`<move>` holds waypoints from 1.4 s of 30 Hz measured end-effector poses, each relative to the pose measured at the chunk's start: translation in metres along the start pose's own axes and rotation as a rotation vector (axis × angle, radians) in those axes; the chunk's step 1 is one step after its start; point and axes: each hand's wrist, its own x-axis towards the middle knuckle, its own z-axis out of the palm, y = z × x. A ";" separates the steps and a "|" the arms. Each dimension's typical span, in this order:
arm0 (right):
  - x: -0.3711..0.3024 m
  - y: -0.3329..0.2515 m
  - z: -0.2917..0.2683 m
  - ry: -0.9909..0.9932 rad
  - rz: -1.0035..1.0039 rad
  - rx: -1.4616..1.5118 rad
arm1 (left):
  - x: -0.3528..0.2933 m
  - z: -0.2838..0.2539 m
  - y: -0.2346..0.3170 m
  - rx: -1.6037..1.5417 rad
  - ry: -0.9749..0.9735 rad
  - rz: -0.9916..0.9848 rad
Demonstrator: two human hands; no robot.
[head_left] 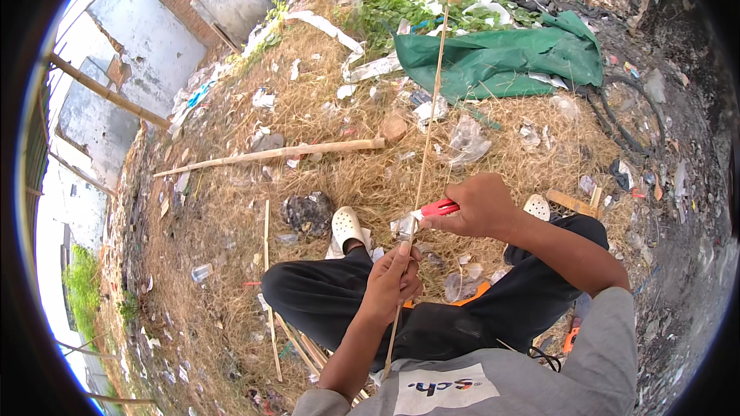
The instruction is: The person sits on the ground and uses a red utility knife to shave the surface of a long, thin bamboo stick. They hold the stick with their left hand and repeatedly scrape along its length with the knife in their right hand, removing thin strips of material.
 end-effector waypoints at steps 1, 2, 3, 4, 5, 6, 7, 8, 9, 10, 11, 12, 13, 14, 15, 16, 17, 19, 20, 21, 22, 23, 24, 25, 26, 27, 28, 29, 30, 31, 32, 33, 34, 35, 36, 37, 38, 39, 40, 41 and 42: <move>0.001 0.000 0.002 0.012 -0.014 -0.016 | -0.001 0.002 0.000 0.005 0.003 -0.007; 0.003 0.001 0.003 0.025 -0.028 -0.033 | -0.001 0.002 0.000 0.009 0.010 0.001; 0.004 0.004 0.004 0.038 -0.039 -0.051 | 0.000 0.003 -0.001 0.014 0.015 0.007; 0.006 0.007 0.006 0.074 -0.070 -0.076 | 0.001 0.003 -0.001 0.019 0.019 0.013; 0.008 0.011 0.008 0.111 -0.100 -0.102 | 0.001 0.004 -0.002 0.020 0.027 0.015; 0.012 0.015 0.010 0.148 -0.129 -0.125 | 0.001 0.005 -0.001 0.024 0.038 0.016; 0.017 0.020 0.007 0.168 -0.100 -0.150 | 0.000 0.006 -0.002 0.027 0.049 0.017; 0.025 0.026 0.004 0.187 -0.071 -0.175 | -0.001 0.006 -0.002 0.027 0.042 0.014; 0.029 0.029 0.001 0.212 -0.042 -0.204 | -0.001 0.006 -0.001 0.030 0.030 0.015; 0.027 0.028 0.002 0.182 -0.025 -0.175 | -0.001 0.006 -0.001 0.033 0.018 0.016; 0.023 0.025 0.004 0.151 -0.007 -0.145 | -0.002 0.007 -0.001 0.042 0.013 0.011; 0.020 0.022 0.006 0.123 0.006 -0.115 | -0.004 0.006 -0.001 0.052 0.010 0.011; 0.015 0.017 0.005 0.128 -0.046 -0.110 | -0.006 0.006 -0.001 0.062 0.008 0.011; 0.016 0.019 0.005 0.148 -0.058 -0.124 | -0.007 0.007 0.001 0.065 0.005 0.007; 0.019 0.025 0.003 0.167 -0.070 -0.137 | -0.009 0.009 0.002 0.067 0.003 0.003; 0.020 0.030 0.003 0.178 -0.079 -0.148 | -0.013 0.010 0.000 0.064 0.005 -0.008; 0.024 0.036 -0.001 0.188 -0.037 -0.207 | -0.017 0.009 -0.002 0.061 0.006 -0.013; 0.029 0.049 -0.003 0.260 -0.013 -0.229 | -0.022 0.009 -0.004 0.062 -0.006 -0.014; 0.031 0.055 -0.005 0.297 -0.001 -0.240 | -0.027 0.009 -0.007 0.054 -0.010 -0.028; 0.032 0.060 -0.009 0.298 -0.006 -0.220 | -0.033 0.009 -0.009 0.050 -0.012 -0.040; 0.033 0.061 -0.012 0.293 0.002 -0.232 | -0.039 0.009 -0.010 0.046 -0.014 -0.053; 0.034 0.061 -0.015 0.288 0.009 -0.243 | -0.043 0.009 -0.011 0.052 -0.007 -0.059; 0.034 0.062 -0.018 0.280 0.017 -0.256 | -0.046 0.008 -0.013 0.055 -0.003 -0.066; 0.035 0.066 -0.018 0.293 0.019 -0.271 | -0.049 0.008 -0.014 0.057 0.002 -0.073; 0.036 0.071 -0.019 0.307 0.020 -0.287 | -0.051 0.008 -0.015 0.056 0.006 -0.079; 0.037 0.074 -0.019 0.321 0.024 -0.301 | -0.054 0.008 -0.016 0.056 0.011 -0.085; 0.038 0.076 -0.019 0.323 0.010 -0.318 | -0.057 0.008 -0.017 0.056 0.015 -0.092; 0.038 0.078 -0.019 0.324 -0.004 -0.335 | -0.061 0.007 -0.020 0.056 0.003 -0.095; 0.040 0.080 -0.019 0.327 -0.022 -0.351 | -0.066 0.006 -0.024 0.056 -0.006 -0.095; 0.043 0.086 -0.018 0.350 -0.032 -0.356 | -0.068 0.005 -0.025 0.057 -0.015 -0.095; 0.046 0.093 -0.018 0.374 -0.042 -0.361 | -0.069 0.006 -0.024 0.051 -0.005 -0.104; 0.048 0.095 -0.020 0.396 -0.048 -0.371 | -0.070 0.006 -0.022 0.044 -0.001 -0.115; 0.048 0.095 -0.021 0.383 -0.052 -0.379 | -0.071 0.005 -0.020 0.037 0.004 -0.127; 0.048 0.094 -0.023 0.370 -0.056 -0.387 | -0.072 0.004 -0.020 0.035 0.007 -0.129; 0.048 0.094 -0.025 0.355 -0.062 -0.394 | -0.073 0.004 -0.021 0.030 0.011 -0.130; 0.050 0.101 -0.019 0.333 0.108 -0.447 | -0.075 0.004 -0.022 0.025 0.016 -0.132; 0.055 0.114 -0.014 0.309 0.278 -0.498 | -0.083 0.004 -0.025 0.059 -0.020 -0.197; 0.061 0.152 -0.033 0.292 0.664 -0.477 | -0.098 0.004 -0.030 0.097 -0.060 -0.262; 0.053 0.197 -0.067 0.202 0.964 -0.348 | -0.113 0.000 -0.035 0.142 -0.104 -0.331; 0.032 0.220 -0.080 0.258 0.984 -0.282 | -0.127 -0.009 -0.044 0.089 -0.126 -0.391; 0.025 0.234 -0.088 0.323 0.998 -0.219 | -0.130 -0.007 -0.040 0.067 -0.008 -0.373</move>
